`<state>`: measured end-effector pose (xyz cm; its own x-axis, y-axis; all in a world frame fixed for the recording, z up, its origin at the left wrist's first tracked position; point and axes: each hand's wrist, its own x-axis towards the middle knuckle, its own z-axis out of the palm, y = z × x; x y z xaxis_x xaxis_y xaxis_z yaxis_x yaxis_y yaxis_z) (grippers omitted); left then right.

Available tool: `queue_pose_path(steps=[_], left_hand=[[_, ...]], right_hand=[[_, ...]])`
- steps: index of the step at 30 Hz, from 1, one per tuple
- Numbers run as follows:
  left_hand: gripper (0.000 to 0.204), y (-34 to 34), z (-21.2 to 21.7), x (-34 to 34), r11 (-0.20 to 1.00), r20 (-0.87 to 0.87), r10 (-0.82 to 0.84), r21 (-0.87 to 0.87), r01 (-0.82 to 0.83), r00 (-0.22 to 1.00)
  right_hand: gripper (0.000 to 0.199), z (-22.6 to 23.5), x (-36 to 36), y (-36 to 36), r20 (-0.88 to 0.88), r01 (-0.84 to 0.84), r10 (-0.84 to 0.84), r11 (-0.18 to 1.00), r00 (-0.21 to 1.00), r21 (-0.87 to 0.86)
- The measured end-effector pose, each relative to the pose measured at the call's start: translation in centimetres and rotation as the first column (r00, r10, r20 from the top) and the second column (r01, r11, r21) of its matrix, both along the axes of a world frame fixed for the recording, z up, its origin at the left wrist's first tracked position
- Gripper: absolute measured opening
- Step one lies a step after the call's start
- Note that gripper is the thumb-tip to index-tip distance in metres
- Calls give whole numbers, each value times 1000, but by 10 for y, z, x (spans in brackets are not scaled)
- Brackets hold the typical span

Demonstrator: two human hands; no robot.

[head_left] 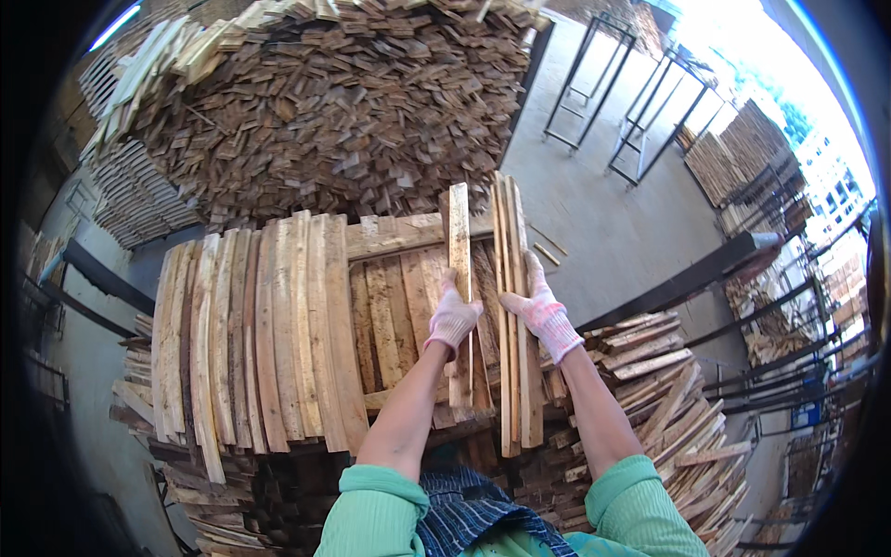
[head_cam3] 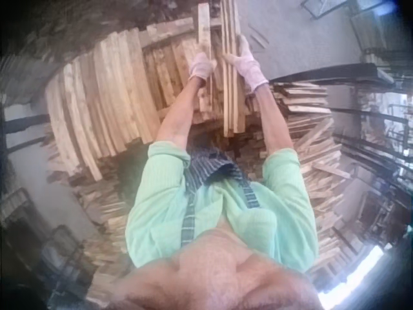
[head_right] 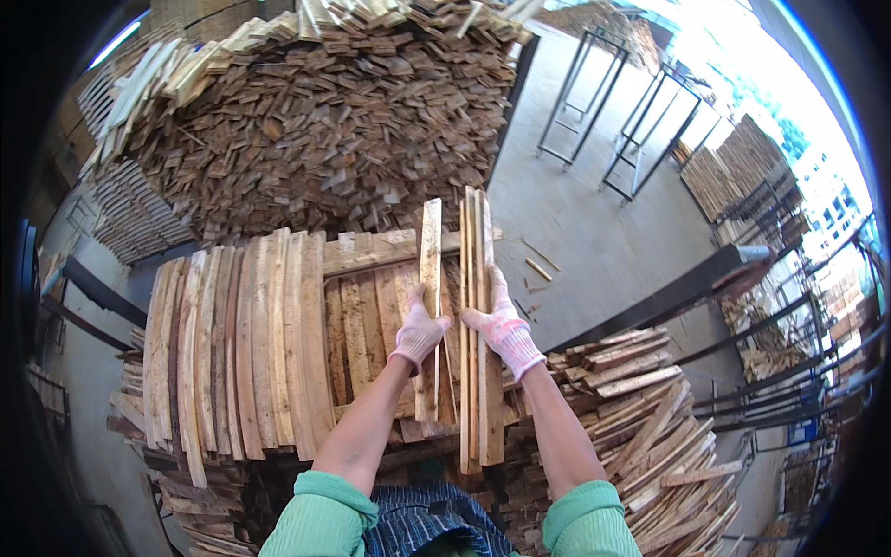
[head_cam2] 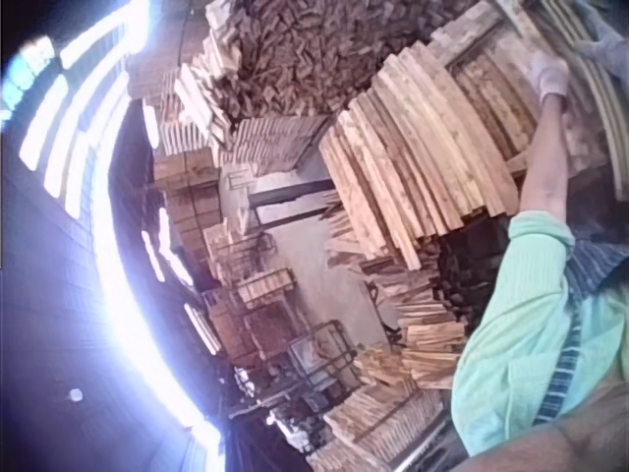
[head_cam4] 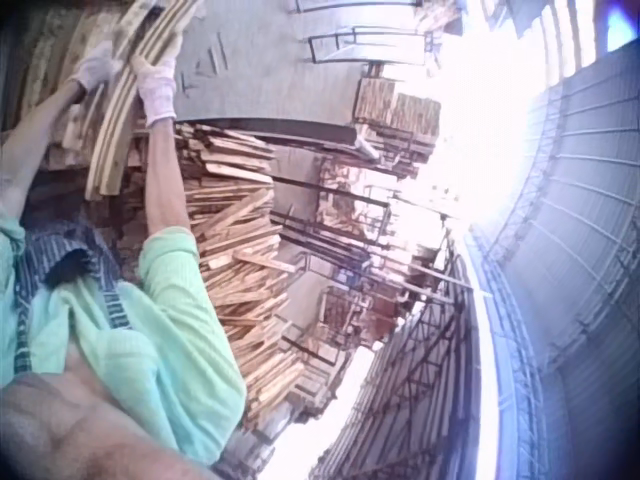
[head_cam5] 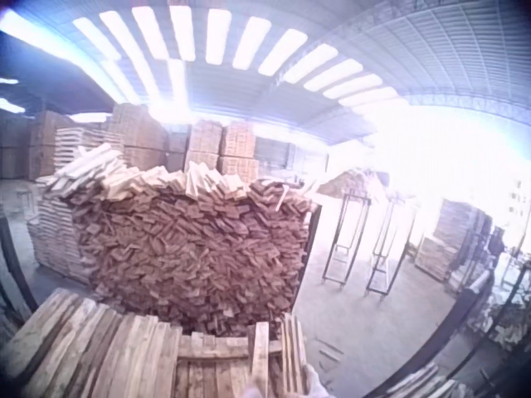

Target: The person stacks wooden planks by hand onto a large pile, aligning individual pieces to form a neat stack.

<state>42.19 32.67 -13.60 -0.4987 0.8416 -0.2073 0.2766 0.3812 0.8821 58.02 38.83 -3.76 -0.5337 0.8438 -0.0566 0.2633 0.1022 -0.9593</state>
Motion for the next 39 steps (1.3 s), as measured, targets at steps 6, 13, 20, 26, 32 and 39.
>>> queue_pose_path(steps=[6, 13, 20, 26, 32, 39], left_hand=[[87, -106, 82, -57, 927, 602, -166, 366, -85, 781], [88, -288, 153, -216, 931, 107, 19, 361, -57, 994], [96, -445, 156, -356, 981, -371, 174, -11, -192, 912], [87, -482, 44, -411, 742, -753, 37, -420, -522, 657], [76, -463, 33, -417, 703, -755, 109, -401, -587, 647], [68, -475, 30, -440, 794, -670, 290, -230, -562, 683]], right_hand=[[99, 1, -31, -28, -113, -14, 4, 996, 994, -83], [108, -99, -126, -32, 231, -171, 138, 976, 963, 131], [104, -89, -160, -55, 582, -152, 45, 979, 812, 137], [90, -89, -234, -97, 542, -147, 2, 963, 840, 225], [82, -74, -250, -127, 684, -199, -7, 955, 729, 222], [79, -85, -255, -126, 609, -194, -22, 938, 793, 286]])
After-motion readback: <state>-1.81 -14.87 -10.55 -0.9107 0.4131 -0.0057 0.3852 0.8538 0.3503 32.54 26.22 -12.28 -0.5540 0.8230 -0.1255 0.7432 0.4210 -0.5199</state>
